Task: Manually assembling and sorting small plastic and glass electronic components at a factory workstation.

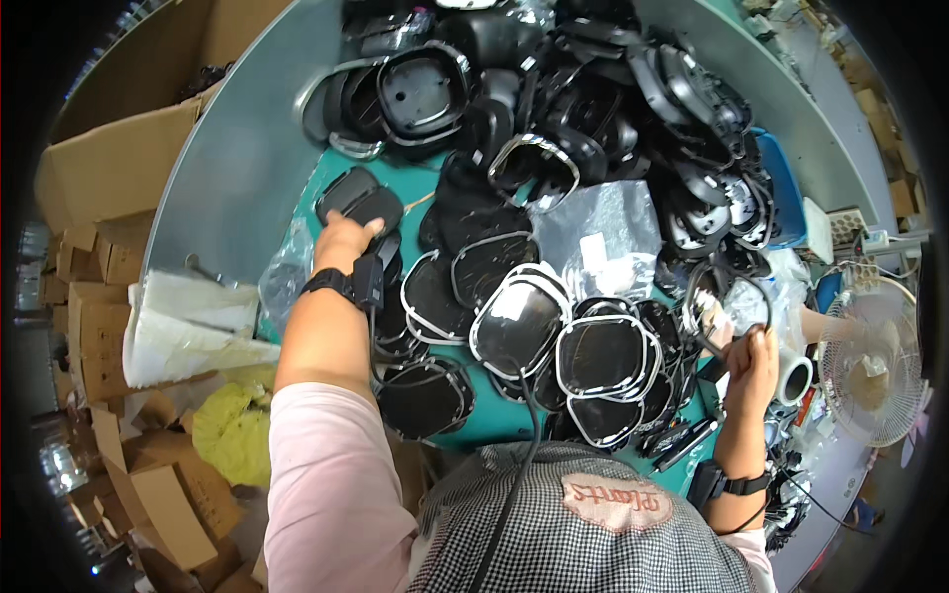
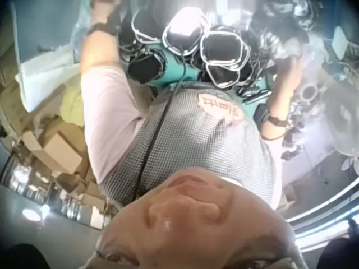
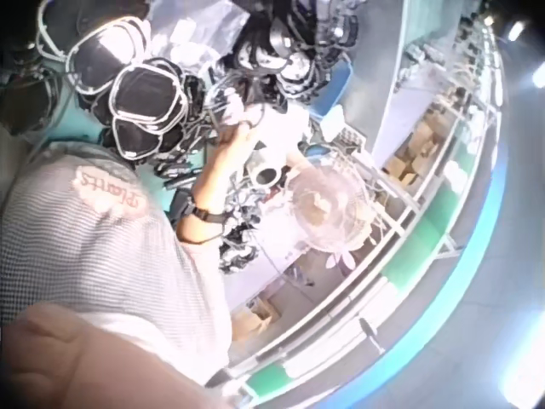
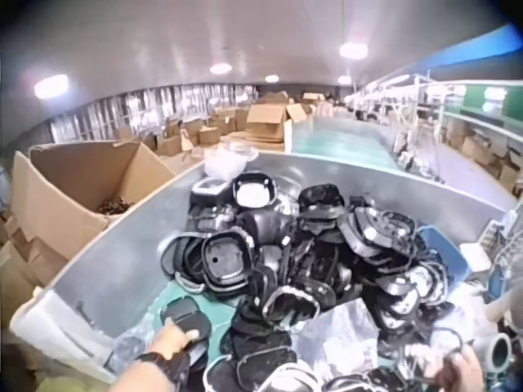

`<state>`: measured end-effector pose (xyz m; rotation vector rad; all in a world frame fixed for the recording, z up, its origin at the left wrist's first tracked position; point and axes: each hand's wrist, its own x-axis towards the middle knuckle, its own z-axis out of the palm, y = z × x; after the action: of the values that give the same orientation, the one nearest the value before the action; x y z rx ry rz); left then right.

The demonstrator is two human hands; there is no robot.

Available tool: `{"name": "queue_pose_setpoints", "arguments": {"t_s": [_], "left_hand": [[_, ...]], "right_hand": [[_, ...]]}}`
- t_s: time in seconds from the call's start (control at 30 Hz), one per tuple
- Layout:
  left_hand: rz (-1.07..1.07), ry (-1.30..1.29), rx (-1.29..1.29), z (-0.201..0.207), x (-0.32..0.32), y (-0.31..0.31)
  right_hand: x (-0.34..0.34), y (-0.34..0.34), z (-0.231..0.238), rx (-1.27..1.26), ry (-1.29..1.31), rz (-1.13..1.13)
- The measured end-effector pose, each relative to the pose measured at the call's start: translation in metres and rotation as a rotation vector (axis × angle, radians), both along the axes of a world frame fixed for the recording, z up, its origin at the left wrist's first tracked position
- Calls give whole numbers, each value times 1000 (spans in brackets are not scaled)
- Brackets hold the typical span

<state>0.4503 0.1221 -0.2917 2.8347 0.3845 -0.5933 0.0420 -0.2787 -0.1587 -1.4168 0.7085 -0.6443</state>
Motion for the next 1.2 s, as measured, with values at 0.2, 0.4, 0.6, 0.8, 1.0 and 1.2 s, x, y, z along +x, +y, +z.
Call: {"name": "queue_pose_setpoints", "arguments": {"t_s": [0.2, 0.4, 0.6, 0.8, 1.0, 1.2], "left_hand": [[-21, -417, -248, -27, 3, 10], [139, -466, -864, -7, -2, 37], [-96, -280, -1303, 116, -152, -41], [-508, -162, -1348, 132, -270, -106], [-540, -247, -1250, 134, -298, -119], [-220, -14, -1454, 159, -329, -129]], "right_hand": [[-7, 4, 7, 5, 87, -36], [13, 34, 27, 203, 33, 85], [15, 72, 18, 416, -114, 292], [4, 117, -5, 508, -291, 424], [-28, 114, 17, 780, -356, 509], [-41, 121, 18, 684, -389, 512]]}}
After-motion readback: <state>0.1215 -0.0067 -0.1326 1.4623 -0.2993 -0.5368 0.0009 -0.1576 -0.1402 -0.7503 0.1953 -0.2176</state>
